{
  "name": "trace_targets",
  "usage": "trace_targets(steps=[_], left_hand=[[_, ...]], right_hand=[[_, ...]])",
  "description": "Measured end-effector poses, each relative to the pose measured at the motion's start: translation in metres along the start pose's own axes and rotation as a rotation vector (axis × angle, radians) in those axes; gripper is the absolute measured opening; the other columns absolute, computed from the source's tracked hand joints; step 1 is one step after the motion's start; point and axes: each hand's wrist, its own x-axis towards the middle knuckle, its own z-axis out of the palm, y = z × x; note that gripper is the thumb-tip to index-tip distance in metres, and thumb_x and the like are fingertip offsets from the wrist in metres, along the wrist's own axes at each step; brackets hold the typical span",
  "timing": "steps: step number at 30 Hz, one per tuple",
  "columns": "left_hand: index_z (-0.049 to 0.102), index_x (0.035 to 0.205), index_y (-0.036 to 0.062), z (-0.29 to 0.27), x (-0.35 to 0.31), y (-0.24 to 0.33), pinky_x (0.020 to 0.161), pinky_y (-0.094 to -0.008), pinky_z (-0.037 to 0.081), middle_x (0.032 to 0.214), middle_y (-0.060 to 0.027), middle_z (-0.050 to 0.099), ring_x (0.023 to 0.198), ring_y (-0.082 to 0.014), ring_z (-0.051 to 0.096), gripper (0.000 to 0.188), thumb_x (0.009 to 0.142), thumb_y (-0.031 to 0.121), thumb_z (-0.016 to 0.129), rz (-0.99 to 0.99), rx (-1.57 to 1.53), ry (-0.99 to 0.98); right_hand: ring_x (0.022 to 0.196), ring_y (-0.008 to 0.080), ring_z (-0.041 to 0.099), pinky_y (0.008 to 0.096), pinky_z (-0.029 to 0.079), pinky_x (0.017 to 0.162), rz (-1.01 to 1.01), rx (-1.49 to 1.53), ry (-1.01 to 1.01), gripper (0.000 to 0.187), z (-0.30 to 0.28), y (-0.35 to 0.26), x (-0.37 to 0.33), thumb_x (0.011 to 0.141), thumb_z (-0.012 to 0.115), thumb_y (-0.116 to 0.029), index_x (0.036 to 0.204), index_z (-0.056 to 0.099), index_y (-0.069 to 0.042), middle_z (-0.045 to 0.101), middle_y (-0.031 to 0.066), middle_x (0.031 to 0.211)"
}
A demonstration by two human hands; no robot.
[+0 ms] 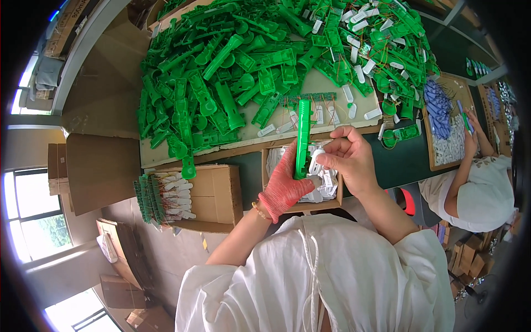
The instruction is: Manually inserting small white parts into green plastic light fixture housings at a factory assembly line.
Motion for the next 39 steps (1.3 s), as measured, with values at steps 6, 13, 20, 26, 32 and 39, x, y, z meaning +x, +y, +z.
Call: trace_targets(steps=[6,13,20,26,32,39], left_hand=[[0.015,0.138,0.0069,0.015,0.000,-0.003,0.083,-0.0283,0.045,0.113,-0.0062,0.048,0.098,-0.0153,0.050,0.094,0.064,0.001,0.072,0.035,0.064,-0.073],[0.021,0.135,0.0082,0.009,-0.007,-0.027,0.075,-0.0351,0.046,0.100,-0.0156,0.056,0.084,-0.0269,0.057,0.069,0.079,0.011,0.061,-0.081,0.660,0.103],[0.037,0.119,0.0115,-0.072,-0.036,-0.070,0.063,-0.0338,0.051,0.084,-0.0055,0.054,0.075,-0.0198,0.059,0.042,0.082,0.014,0.056,-0.196,-0.557,0.493],[0.042,0.115,0.0037,-0.048,-0.039,-0.066,0.068,-0.0314,0.050,0.087,-0.0060,0.056,0.077,-0.0176,0.058,0.047,0.073,0.000,0.061,-0.124,-0.358,0.474],[0.048,0.110,0.0059,-0.011,-0.032,-0.007,0.072,-0.0243,0.048,0.103,-0.0038,0.059,0.084,-0.0102,0.056,0.049,0.067,-0.004,0.068,0.067,0.067,0.299],[0.050,0.106,0.0057,0.024,-0.026,0.001,0.072,-0.0263,0.048,0.089,-0.0066,0.064,0.079,-0.0137,0.062,0.046,0.064,-0.005,0.067,0.300,0.227,0.625]], right_hand=[[0.059,0.0103,0.058,0.0201,0.046,0.047,-0.024,-0.066,-0.028,0.042,-0.001,0.001,-0.009,0.068,0.073,0.000,0.095,0.040,-0.004,0.060,0.0091,0.074],[0.062,0.0082,0.058,0.0204,0.046,0.048,0.054,-0.442,-0.015,0.030,-0.005,0.027,-0.006,0.071,0.072,-0.005,0.081,0.044,-0.004,0.061,0.0072,0.072],[0.082,0.0245,0.056,0.0361,0.047,0.067,-0.438,-1.324,-0.084,0.020,-0.053,0.061,0.029,0.070,0.065,-0.012,0.088,0.060,-0.005,0.059,0.0053,0.086],[0.071,0.0248,0.056,0.0337,0.045,0.063,-0.462,-1.397,-0.111,0.021,-0.046,0.090,0.027,0.064,0.070,-0.009,0.082,0.061,-0.005,0.056,0.0068,0.076],[0.072,0.0142,0.060,0.0248,0.049,0.063,-0.391,-0.737,-0.223,0.017,-0.016,0.035,0.002,0.067,0.068,0.008,0.079,0.059,0.003,0.059,0.0086,0.079],[0.073,0.0174,0.060,0.0239,0.051,0.062,-0.490,-0.717,-0.161,0.025,-0.004,0.019,-0.015,0.065,0.067,0.010,0.085,0.056,0.002,0.057,0.0097,0.084]])
